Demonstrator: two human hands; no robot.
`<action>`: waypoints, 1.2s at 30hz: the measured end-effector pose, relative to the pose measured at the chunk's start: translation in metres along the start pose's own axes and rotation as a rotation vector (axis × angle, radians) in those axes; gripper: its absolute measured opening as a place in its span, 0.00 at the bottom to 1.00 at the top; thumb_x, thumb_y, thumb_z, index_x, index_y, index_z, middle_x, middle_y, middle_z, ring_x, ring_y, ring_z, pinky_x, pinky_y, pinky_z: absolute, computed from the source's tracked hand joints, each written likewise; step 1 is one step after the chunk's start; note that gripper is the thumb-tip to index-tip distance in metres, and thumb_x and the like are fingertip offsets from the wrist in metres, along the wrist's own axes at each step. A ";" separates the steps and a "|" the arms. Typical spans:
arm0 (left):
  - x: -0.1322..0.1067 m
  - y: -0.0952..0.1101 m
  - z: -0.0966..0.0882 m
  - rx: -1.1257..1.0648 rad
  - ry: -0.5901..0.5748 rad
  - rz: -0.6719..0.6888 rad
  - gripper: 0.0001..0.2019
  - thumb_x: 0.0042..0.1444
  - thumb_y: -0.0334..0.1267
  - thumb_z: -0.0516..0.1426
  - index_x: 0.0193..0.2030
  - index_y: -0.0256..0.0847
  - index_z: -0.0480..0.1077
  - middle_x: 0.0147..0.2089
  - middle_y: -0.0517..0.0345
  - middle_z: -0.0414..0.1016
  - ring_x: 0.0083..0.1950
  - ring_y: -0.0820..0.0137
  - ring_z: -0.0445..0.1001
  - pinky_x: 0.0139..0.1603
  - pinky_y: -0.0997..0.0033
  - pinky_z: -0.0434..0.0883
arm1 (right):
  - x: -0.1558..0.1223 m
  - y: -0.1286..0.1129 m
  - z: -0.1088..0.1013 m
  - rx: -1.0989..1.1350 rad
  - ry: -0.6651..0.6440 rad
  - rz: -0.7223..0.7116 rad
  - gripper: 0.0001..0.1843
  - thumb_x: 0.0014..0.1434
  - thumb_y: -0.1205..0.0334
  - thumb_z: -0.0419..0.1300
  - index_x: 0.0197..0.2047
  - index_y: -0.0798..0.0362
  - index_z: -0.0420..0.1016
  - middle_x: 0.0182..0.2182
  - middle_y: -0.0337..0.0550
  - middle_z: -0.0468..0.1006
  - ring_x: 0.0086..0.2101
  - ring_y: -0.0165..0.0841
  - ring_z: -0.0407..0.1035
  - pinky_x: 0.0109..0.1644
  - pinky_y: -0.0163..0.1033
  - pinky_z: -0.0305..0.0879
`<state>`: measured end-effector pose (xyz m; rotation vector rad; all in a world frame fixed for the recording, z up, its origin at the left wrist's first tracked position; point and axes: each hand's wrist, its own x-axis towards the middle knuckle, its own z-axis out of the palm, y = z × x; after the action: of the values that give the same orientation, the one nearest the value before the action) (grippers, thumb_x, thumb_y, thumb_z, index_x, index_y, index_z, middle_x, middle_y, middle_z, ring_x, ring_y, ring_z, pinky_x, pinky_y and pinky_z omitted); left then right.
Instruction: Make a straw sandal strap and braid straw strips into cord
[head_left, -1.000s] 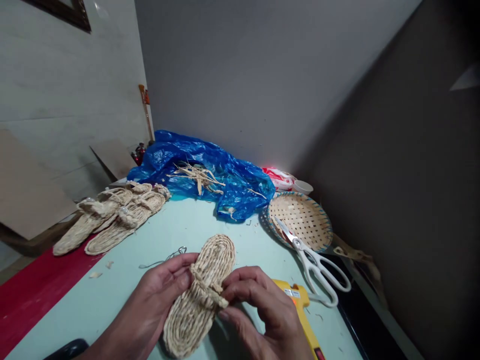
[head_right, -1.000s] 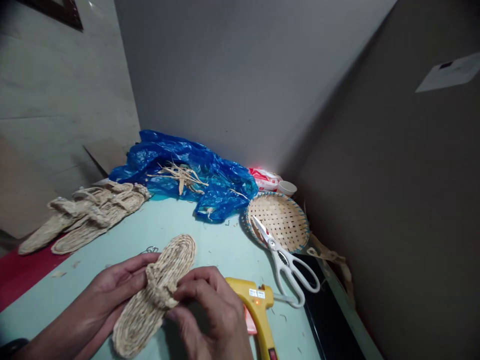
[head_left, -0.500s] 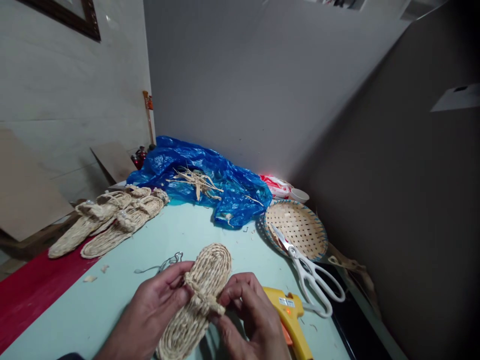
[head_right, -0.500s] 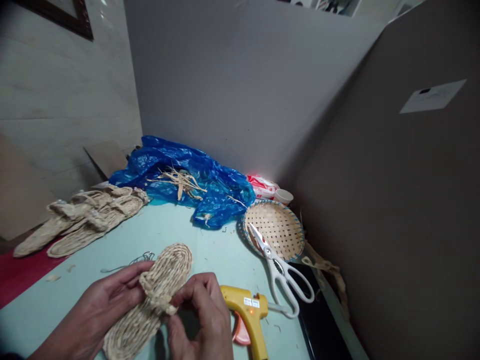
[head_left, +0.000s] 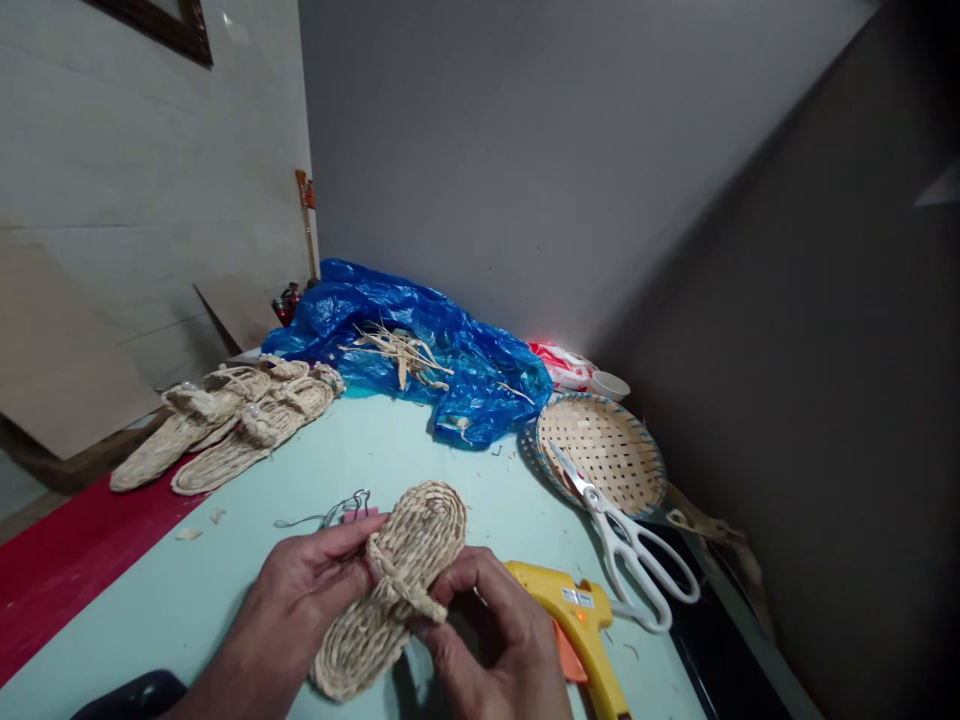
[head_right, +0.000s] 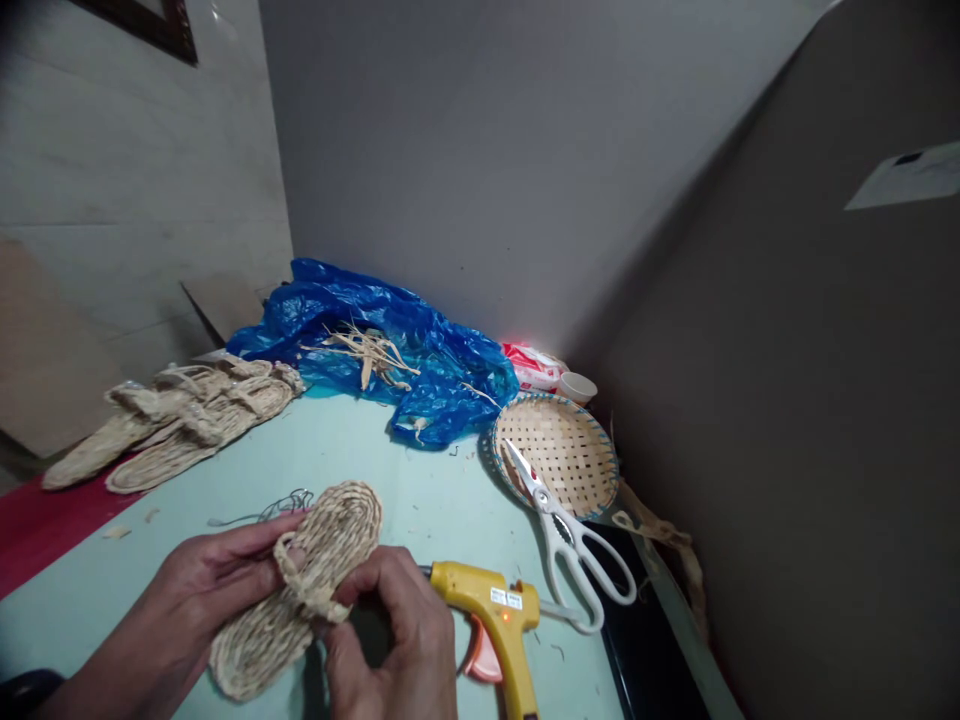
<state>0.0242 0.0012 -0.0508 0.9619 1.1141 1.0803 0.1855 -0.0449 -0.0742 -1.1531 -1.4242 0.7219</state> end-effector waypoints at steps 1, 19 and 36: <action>0.001 -0.001 0.000 -0.008 -0.011 -0.029 0.12 0.46 0.38 0.68 0.39 0.42 0.83 0.48 0.48 0.84 0.52 0.48 0.80 0.50 0.55 0.78 | -0.001 0.001 0.001 0.020 0.012 0.014 0.06 0.56 0.63 0.60 0.29 0.50 0.66 0.28 0.38 0.71 0.30 0.32 0.66 0.33 0.34 0.62; 0.003 0.007 -0.001 0.297 -0.065 0.368 0.11 0.51 0.39 0.63 0.41 0.54 0.83 0.46 0.61 0.85 0.48 0.65 0.82 0.48 0.77 0.76 | 0.004 -0.009 -0.007 0.068 0.042 0.157 0.06 0.54 0.62 0.62 0.28 0.51 0.69 0.28 0.39 0.73 0.31 0.34 0.68 0.35 0.36 0.65; 0.008 0.021 -0.010 0.610 -0.105 0.512 0.06 0.54 0.38 0.62 0.39 0.50 0.77 0.33 0.64 0.79 0.34 0.72 0.77 0.37 0.81 0.72 | 0.010 -0.015 -0.022 0.134 -0.053 0.333 0.05 0.51 0.62 0.64 0.30 0.52 0.72 0.30 0.39 0.75 0.32 0.34 0.69 0.38 0.37 0.66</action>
<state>0.0117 0.0145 -0.0341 1.8403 1.1628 1.0854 0.2038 -0.0447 -0.0528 -1.2875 -1.2187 1.0715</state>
